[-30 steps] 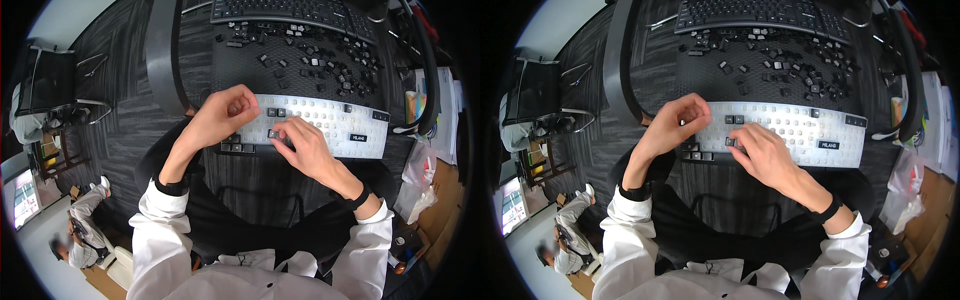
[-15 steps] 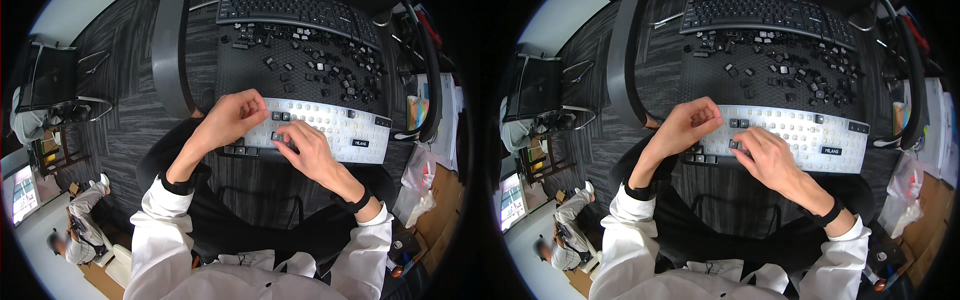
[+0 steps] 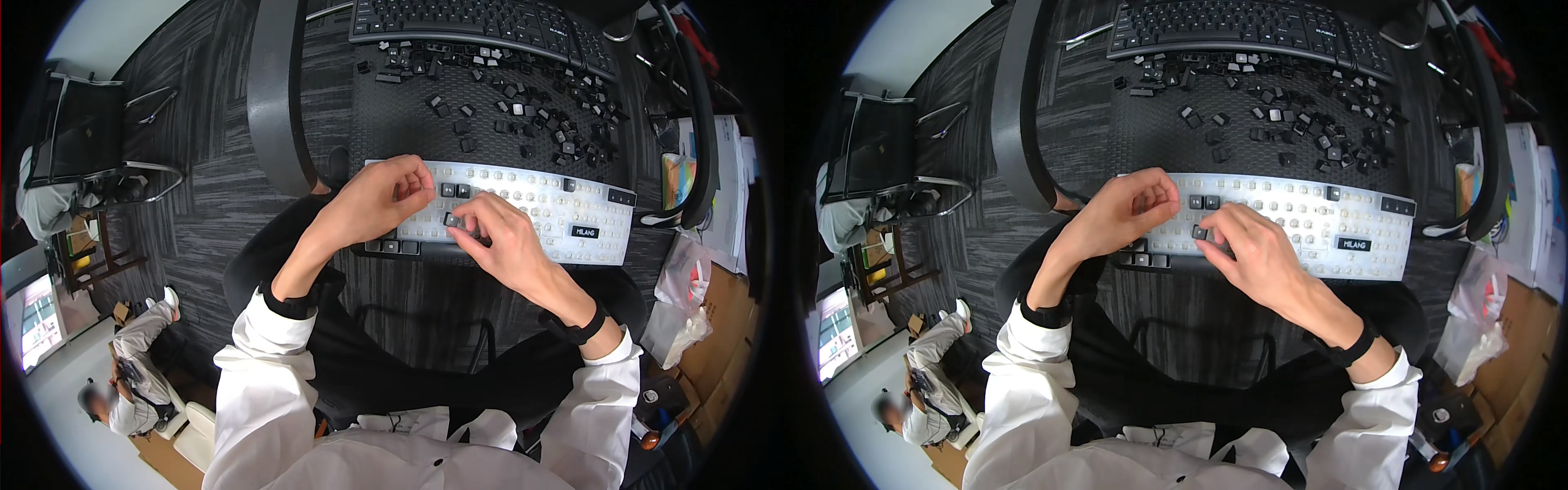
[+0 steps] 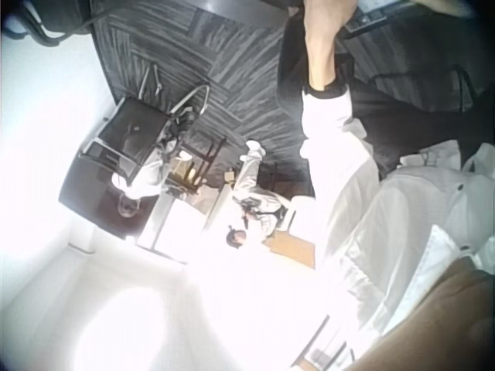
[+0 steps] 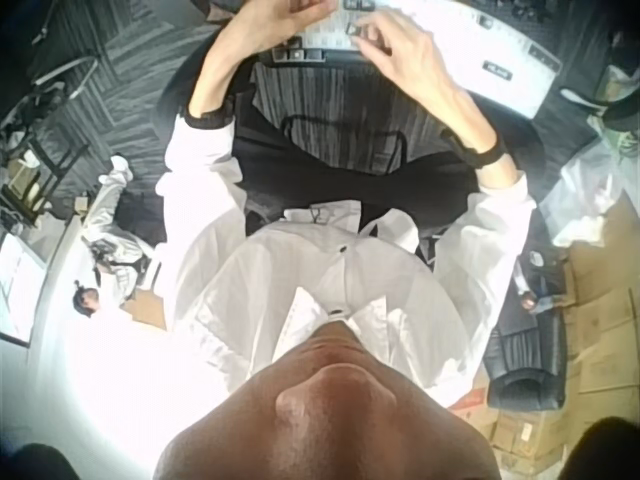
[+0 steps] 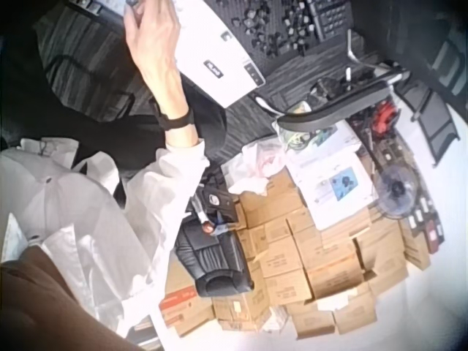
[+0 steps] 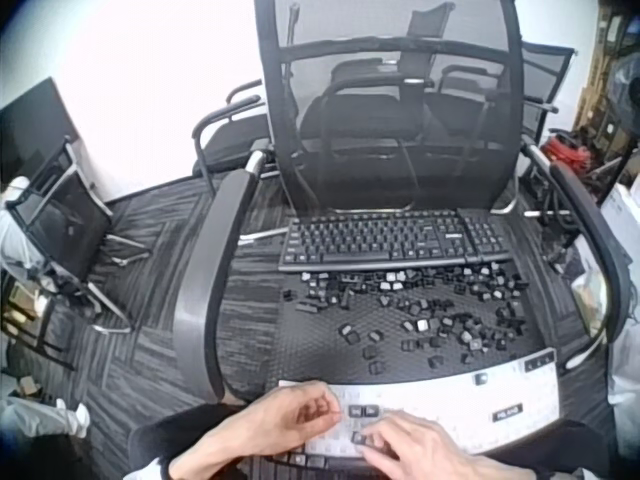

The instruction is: The person is putting keycaps back onto a mechanical keyboard.

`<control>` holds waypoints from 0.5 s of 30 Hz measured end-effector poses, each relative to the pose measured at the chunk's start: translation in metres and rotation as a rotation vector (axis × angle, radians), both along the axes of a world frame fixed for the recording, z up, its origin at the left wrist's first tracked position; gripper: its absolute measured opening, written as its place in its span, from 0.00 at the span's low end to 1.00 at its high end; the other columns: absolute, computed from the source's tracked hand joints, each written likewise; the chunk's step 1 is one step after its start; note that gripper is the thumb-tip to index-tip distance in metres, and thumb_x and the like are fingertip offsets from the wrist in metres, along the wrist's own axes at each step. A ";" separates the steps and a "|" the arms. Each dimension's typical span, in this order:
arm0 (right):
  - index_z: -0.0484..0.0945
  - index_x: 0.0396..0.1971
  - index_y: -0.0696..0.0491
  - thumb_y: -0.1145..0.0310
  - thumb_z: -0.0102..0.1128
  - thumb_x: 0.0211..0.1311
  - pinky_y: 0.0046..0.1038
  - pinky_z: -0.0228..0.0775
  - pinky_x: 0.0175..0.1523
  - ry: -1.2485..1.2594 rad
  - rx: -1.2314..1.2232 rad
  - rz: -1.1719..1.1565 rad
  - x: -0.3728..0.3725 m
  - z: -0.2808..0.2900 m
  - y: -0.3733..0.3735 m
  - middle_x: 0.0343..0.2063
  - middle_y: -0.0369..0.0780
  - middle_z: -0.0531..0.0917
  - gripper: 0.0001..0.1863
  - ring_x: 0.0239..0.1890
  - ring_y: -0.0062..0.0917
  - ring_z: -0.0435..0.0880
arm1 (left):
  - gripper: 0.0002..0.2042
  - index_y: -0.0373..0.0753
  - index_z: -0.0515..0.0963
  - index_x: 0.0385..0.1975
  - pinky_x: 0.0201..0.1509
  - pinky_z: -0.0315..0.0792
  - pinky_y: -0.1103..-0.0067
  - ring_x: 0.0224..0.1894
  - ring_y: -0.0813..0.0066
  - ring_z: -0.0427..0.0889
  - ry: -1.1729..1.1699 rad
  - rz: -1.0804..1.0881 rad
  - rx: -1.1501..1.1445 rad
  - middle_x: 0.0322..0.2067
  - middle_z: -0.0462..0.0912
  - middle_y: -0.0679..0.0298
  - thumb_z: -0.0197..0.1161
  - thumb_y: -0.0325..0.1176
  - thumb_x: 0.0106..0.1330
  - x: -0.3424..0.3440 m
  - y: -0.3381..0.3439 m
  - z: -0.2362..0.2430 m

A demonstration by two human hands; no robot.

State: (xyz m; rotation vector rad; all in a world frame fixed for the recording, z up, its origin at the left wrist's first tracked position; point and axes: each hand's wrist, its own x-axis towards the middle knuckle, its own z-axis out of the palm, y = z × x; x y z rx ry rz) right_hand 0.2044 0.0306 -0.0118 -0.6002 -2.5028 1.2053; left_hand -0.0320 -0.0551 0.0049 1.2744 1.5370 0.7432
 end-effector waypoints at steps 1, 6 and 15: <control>0.79 0.40 0.56 0.76 0.74 0.60 0.35 0.76 0.36 0.000 0.000 0.001 0.000 0.000 0.000 0.28 0.39 0.79 0.12 0.30 0.33 0.83 | 0.05 0.35 0.80 0.42 0.29 0.62 0.85 0.26 0.92 0.65 -0.005 0.003 0.009 0.25 0.73 0.76 0.65 0.30 0.77 -0.001 0.000 -0.001; 0.80 0.39 0.56 0.77 0.74 0.60 0.35 0.76 0.36 0.015 0.012 0.008 -0.003 0.003 0.001 0.28 0.39 0.79 0.12 0.30 0.32 0.83 | 0.05 0.36 0.80 0.48 0.33 0.66 0.85 0.29 0.89 0.69 -0.095 0.073 -0.041 0.30 0.77 0.73 0.60 0.29 0.79 -0.002 -0.001 -0.004; 0.82 0.40 0.54 0.75 0.75 0.58 0.35 0.78 0.37 0.037 0.093 0.024 -0.006 0.002 -0.002 0.31 0.39 0.80 0.12 0.32 0.33 0.84 | 0.07 0.37 0.79 0.50 0.38 0.70 0.83 0.34 0.87 0.74 -0.097 0.075 -0.054 0.32 0.79 0.71 0.55 0.29 0.82 -0.004 -0.001 -0.007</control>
